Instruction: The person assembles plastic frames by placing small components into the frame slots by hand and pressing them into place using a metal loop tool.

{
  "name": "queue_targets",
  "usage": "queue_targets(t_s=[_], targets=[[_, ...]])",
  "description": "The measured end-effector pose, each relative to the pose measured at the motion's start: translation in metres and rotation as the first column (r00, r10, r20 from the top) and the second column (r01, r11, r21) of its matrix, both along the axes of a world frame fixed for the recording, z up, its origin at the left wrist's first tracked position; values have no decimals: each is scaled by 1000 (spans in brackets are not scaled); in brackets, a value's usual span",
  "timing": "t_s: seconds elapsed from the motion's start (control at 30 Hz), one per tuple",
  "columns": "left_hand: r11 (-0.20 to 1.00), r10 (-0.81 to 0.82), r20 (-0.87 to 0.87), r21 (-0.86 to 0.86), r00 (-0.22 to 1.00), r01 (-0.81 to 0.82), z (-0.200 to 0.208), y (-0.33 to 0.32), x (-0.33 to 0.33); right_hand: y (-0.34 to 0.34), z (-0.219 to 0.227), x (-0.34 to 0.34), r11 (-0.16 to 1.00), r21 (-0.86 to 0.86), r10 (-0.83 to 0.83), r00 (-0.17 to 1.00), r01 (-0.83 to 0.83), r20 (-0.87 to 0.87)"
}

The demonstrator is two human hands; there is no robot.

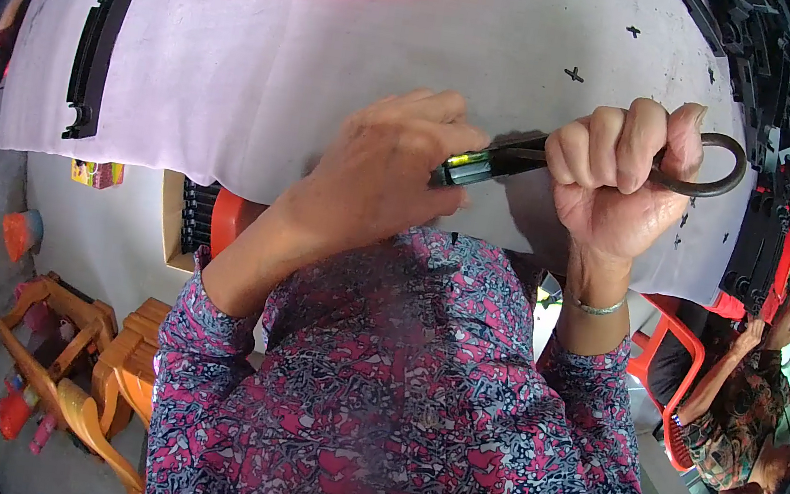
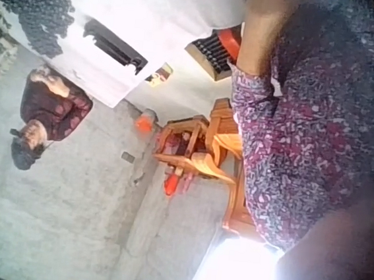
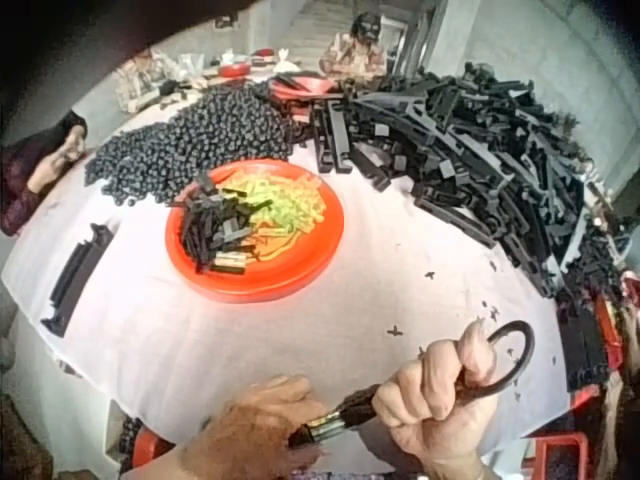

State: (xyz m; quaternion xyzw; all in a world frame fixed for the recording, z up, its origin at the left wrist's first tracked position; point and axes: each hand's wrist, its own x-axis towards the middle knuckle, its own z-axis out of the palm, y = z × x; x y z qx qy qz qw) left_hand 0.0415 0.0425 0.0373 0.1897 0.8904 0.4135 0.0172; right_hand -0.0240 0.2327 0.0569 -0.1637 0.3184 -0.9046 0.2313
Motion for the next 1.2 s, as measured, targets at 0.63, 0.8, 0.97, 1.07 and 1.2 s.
queue_targets(t_s=[0.63,0.8,0.97,1.07,1.2], targets=[[996,-34,-36,86,999,37,-5,-7,0,-6,-6,5,999,5,33,997,-33,-71],[994,-46,-32,100,998,49,-5,-8,1,-16,-8,10,996,-31,83,995,-85,-64],[992,-47,-36,118,998,51,-10,-7,1,-18,-6,9,994,-5,106,991,-107,-75],[991,-21,-45,129,999,27,-12,-5,2,-19,-7,11,993,-50,108,994,-109,-30],[982,-45,3,186,999,44,-11,-7,-1,-20,-4,14,992,-5,128,991,-128,-30]])
